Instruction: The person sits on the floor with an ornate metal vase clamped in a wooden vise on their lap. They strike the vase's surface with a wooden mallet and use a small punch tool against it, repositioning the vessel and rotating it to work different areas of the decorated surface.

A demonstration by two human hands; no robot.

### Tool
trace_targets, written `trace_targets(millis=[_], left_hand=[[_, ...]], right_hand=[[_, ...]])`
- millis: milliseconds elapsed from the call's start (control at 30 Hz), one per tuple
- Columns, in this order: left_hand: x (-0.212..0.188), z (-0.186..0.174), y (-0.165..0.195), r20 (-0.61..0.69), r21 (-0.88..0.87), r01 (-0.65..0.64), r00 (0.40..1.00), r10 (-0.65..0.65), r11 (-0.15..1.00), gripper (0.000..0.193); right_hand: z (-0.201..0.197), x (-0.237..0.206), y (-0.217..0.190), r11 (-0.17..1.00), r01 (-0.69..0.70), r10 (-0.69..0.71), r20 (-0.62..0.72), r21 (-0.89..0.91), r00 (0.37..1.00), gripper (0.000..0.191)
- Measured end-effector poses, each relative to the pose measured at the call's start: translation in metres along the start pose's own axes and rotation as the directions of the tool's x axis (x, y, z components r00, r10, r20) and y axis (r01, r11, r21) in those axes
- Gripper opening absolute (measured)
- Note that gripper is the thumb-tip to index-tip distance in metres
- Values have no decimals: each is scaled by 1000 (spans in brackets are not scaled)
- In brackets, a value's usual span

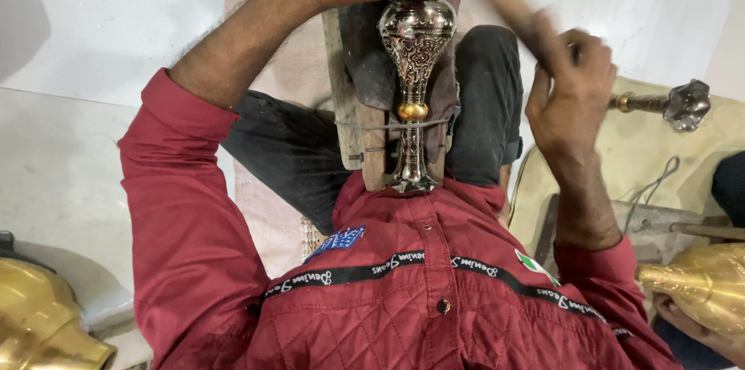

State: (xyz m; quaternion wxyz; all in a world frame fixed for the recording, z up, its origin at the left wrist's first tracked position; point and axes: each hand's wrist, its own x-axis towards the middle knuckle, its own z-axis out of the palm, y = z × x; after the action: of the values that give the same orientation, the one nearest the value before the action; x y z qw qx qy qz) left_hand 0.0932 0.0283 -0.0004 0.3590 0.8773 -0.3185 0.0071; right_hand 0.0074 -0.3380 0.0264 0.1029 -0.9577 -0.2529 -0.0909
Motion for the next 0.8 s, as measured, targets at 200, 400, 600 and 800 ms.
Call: trace_targets(millis=[200, 400, 600, 800], left_hand=[[6, -1, 5, -78, -112, -219, 974, 211, 969, 36], [3, -3, 4, 15, -107, -187, 982, 189, 977, 35], [-1, 5, -1, -99, 64, -221, 969, 227, 973, 33], [-9, 10, -4, -116, 85, -84, 989, 93, 993, 30]], right_hand=[[2, -3, 2, 944, 27, 25, -154, 329, 988, 66], [-3, 7, 10, 986, 146, -163, -347, -76, 924, 73], [-18, 18, -4, 974, 208, -162, -360, 94, 919, 71], [-36, 24, -18, 956, 215, -146, -315, 198, 938, 75]])
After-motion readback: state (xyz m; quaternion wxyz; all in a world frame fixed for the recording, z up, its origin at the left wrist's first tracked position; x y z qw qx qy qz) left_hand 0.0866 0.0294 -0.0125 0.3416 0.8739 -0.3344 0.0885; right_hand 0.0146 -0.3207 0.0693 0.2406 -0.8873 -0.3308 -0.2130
